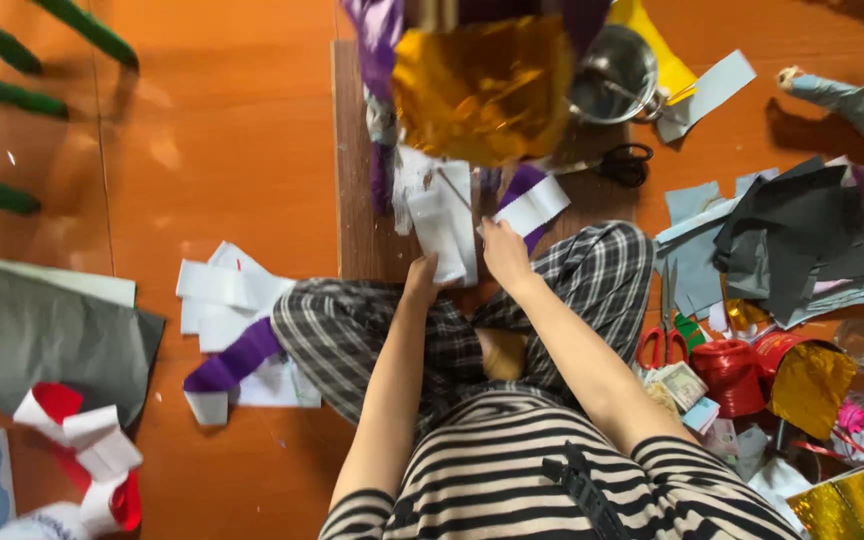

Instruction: Decorating a large paper-mache sculpture by cutting and adhering strips of colored paper and foil

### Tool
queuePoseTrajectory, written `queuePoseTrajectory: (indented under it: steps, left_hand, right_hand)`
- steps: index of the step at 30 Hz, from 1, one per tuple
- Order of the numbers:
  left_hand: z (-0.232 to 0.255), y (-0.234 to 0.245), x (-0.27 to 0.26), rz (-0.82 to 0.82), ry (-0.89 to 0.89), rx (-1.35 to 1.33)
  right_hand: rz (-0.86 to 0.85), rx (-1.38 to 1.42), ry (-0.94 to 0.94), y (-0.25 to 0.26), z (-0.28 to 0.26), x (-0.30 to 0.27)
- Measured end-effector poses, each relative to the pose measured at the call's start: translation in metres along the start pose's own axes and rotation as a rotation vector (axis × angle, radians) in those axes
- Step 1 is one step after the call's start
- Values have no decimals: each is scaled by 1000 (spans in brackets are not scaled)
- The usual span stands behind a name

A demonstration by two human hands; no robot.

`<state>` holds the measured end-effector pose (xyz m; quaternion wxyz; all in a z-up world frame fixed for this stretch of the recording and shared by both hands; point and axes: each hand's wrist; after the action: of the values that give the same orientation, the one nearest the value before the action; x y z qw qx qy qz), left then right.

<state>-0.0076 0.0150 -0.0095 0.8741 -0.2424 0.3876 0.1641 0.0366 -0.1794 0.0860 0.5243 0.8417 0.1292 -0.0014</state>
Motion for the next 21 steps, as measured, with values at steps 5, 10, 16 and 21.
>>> queuePoseTrajectory:
  steps: [5,10,16,21]
  left_hand:
    - [29,1,-13,-250,40,-139]
    - [51,-20,-41,-207,-758,823]
    - [151,-89,-173,-115,-112,87]
    - [125,-59,-144,-291,-208,87]
  right_hand:
    - [592,170,447,70,-1,-69]
    - [682,160,67,118,81,-49]
    - [397,162,-334,147,166,73]
    - [338,-160,-135,227,57,79]
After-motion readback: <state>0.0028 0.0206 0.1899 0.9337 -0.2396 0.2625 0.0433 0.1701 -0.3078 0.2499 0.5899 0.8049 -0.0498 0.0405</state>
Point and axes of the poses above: each hand's wrist, its own x-axis towards the middle knuckle, its own y-axis out of the back of the hand, z = x × y, and after that the axes turned 2 degrees about y, right-handed
